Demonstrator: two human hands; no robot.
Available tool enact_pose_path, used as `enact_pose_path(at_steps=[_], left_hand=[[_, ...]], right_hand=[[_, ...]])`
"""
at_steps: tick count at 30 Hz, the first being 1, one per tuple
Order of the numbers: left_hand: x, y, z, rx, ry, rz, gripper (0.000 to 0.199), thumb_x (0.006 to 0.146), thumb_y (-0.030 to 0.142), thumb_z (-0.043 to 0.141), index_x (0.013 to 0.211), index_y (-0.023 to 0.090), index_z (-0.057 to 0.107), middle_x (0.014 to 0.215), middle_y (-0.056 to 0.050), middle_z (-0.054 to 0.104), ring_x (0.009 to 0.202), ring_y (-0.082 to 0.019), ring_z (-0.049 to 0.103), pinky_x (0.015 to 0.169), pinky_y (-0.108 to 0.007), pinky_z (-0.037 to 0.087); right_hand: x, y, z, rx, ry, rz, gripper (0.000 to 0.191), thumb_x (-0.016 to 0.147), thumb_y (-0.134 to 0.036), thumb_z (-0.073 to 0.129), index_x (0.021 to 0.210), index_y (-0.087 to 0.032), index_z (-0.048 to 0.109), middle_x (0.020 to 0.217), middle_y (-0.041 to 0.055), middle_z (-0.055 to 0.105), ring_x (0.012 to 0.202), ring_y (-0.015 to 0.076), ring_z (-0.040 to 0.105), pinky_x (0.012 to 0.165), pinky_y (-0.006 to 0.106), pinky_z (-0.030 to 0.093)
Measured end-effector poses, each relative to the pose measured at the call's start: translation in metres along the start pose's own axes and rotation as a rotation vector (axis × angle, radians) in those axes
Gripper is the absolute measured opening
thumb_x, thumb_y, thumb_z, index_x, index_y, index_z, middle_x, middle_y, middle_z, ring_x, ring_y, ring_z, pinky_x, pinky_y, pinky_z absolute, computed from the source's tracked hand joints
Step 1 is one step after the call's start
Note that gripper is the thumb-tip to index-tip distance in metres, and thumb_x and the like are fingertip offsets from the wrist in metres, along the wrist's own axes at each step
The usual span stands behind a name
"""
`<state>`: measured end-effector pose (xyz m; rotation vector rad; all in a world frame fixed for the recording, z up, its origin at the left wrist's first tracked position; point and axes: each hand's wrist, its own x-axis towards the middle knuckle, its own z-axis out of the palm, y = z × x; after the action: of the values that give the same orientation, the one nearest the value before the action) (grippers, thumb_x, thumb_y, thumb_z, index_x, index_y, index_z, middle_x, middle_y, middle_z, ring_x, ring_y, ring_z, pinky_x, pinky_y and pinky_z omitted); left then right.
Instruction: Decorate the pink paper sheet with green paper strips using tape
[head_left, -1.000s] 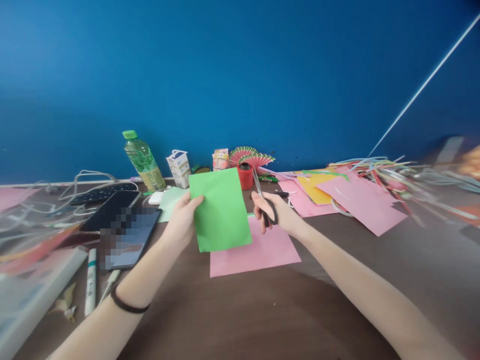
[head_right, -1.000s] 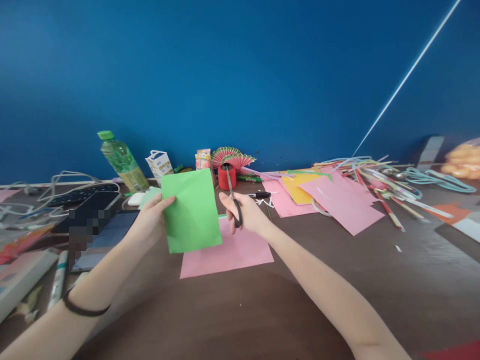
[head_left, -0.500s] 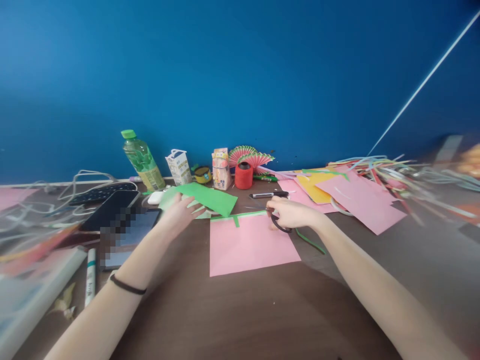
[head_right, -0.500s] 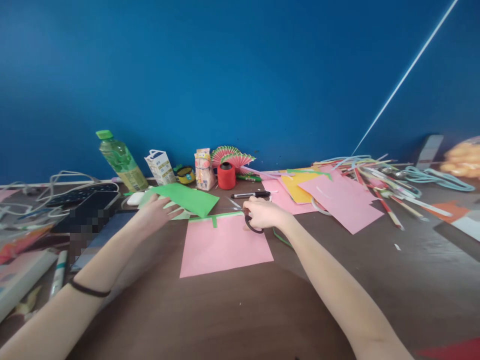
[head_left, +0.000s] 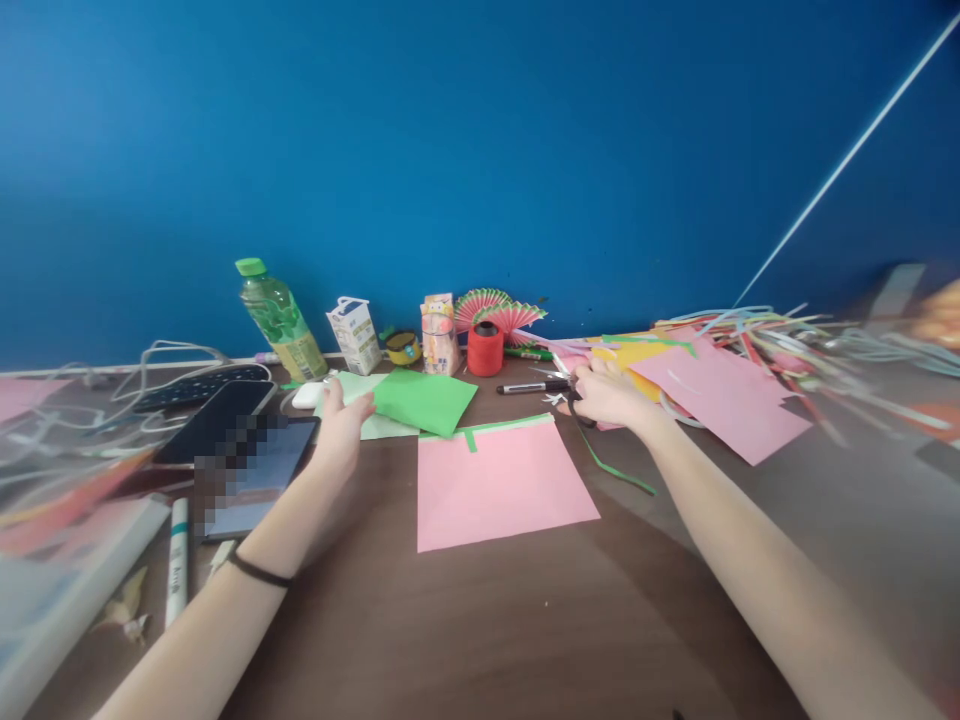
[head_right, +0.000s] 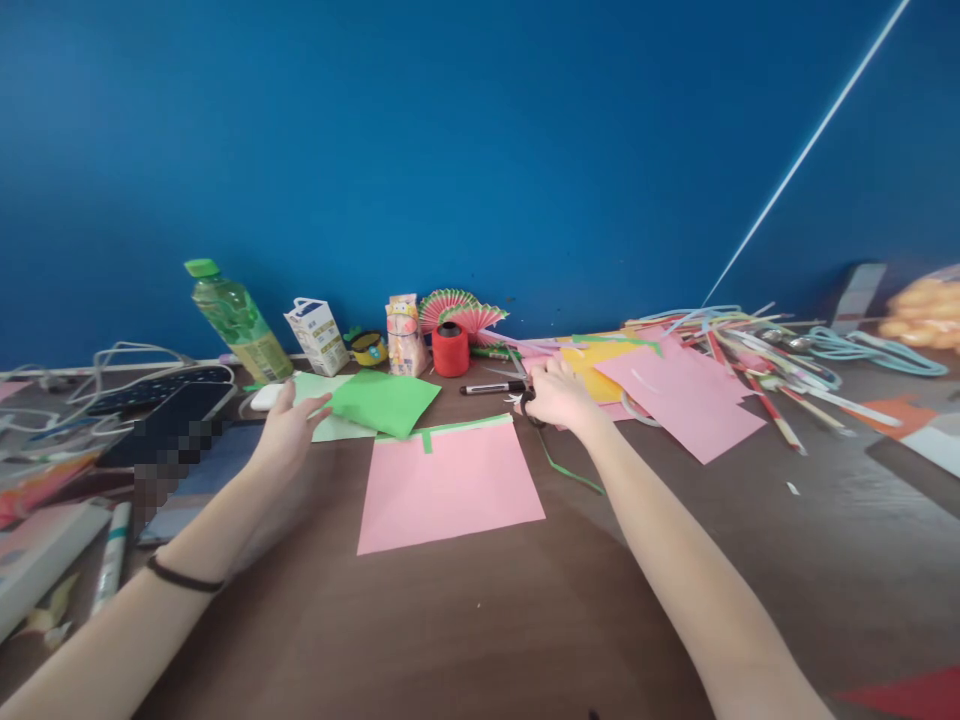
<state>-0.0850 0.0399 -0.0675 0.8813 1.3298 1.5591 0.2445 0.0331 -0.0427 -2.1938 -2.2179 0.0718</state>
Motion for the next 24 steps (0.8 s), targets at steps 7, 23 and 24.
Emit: enact_pose_path(at_steps=[7, 23, 24], left_hand=[[-0.031, -0.009, 0.016, 0.701, -0.408, 0.546, 0.027, 0.077, 0.018, 0.047, 0.097, 0.023, 0.063, 0.103, -0.007, 0.062, 0.106, -0.026, 0.052, 0.098, -0.042, 0.036], [-0.072, -0.046, 0.031, 1.326, -0.840, 1.053, 0.039, 0.085, 0.018, 0.038, 0.120, 0.009, 0.052, 0.124, -0.013, 0.054, 0.112, -0.023, 0.051, 0.099, -0.039, 0.041], [-0.072, -0.046, 0.031, 1.324, -0.831, 1.063, 0.039, 0.084, 0.017, 0.038, 0.119, 0.009, 0.052, 0.125, -0.013, 0.054, 0.112, -0.023, 0.051, 0.098, -0.038, 0.042]], right_hand=[[0.013, 0.030, 0.012, -0.063, -0.012, 0.085, 0.042, 0.067, -0.028, 0.052, 0.105, -0.012, 0.052, 0.113, 0.0173, 0.045, 0.111, 0.0321, 0.041, 0.084, 0.035, 0.036], [0.030, 0.078, 0.032, 0.114, -0.056, 0.150, 0.045, 0.060, -0.031, 0.065, 0.102, -0.016, 0.057, 0.100, 0.0126, 0.056, 0.088, 0.0253, 0.055, 0.070, 0.030, 0.043], [0.029, 0.079, 0.031, 0.136, -0.081, 0.148, 0.043, 0.060, -0.027, 0.065, 0.101, -0.015, 0.057, 0.095, 0.0110, 0.058, 0.080, 0.0225, 0.057, 0.065, 0.028, 0.043]])
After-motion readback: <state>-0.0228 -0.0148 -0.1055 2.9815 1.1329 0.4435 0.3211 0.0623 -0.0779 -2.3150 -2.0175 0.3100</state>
